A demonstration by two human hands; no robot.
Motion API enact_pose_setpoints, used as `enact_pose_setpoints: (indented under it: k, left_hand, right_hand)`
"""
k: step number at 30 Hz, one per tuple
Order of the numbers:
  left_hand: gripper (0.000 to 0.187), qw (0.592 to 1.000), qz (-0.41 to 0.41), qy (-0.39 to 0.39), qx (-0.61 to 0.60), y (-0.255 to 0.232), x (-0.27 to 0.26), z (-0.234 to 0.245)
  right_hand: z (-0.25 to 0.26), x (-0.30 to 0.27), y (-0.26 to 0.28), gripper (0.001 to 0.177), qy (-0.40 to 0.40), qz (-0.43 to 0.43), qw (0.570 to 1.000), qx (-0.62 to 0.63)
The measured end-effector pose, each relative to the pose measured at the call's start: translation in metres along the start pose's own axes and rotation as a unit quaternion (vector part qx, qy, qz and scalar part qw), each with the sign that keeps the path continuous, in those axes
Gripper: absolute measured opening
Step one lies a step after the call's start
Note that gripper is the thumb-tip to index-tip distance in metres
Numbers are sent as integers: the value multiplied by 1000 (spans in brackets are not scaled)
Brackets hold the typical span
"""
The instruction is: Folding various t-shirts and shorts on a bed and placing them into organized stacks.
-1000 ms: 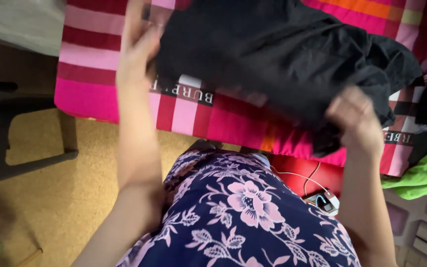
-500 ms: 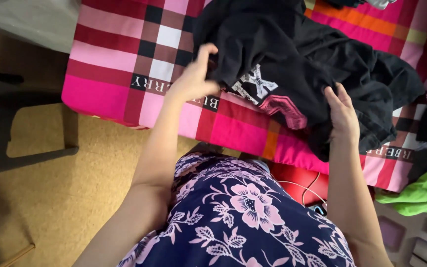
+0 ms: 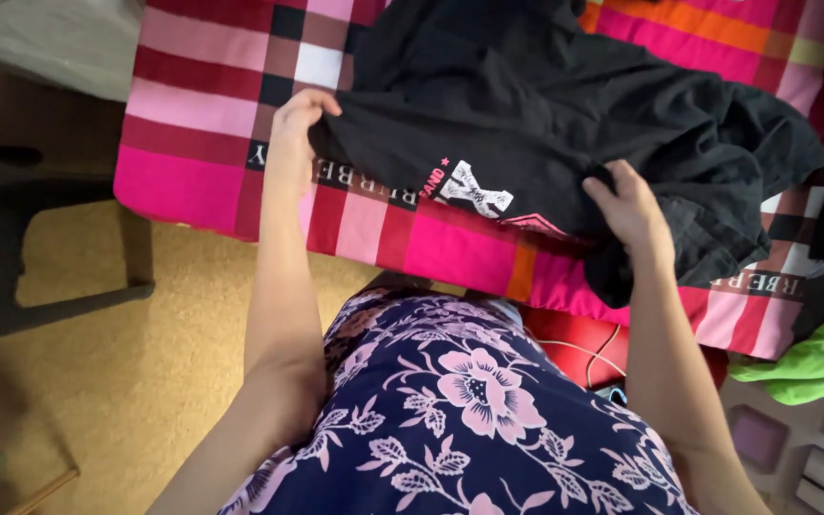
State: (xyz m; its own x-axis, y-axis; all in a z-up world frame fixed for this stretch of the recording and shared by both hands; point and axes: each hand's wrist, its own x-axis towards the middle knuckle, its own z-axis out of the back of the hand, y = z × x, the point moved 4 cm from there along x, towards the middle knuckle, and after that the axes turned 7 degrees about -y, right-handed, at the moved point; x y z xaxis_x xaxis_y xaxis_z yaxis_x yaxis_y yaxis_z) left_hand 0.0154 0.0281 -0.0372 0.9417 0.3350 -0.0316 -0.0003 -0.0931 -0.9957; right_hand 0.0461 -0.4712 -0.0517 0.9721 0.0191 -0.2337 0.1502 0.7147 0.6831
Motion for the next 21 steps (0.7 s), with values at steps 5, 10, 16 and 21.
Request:
enact_pose_setpoints:
  k: [5,10,16,21]
  left_hand:
    - [8,998,-45,14,29,-38,3,-12]
    - [22,987,79,122,61,-57,-18,25]
    - [35,909,168,140,356,-61,-33,23]
    - [43,916,-101,10,388,-24,47,-35]
  right_hand:
    - [14,2,22,34,8,105,971,217]
    - [18,-34,62,34,100,190,973,-87]
    - [-22,-77,78,50,235,138,953,-132]
    - [25,8,97,19,12,149,987,-58]
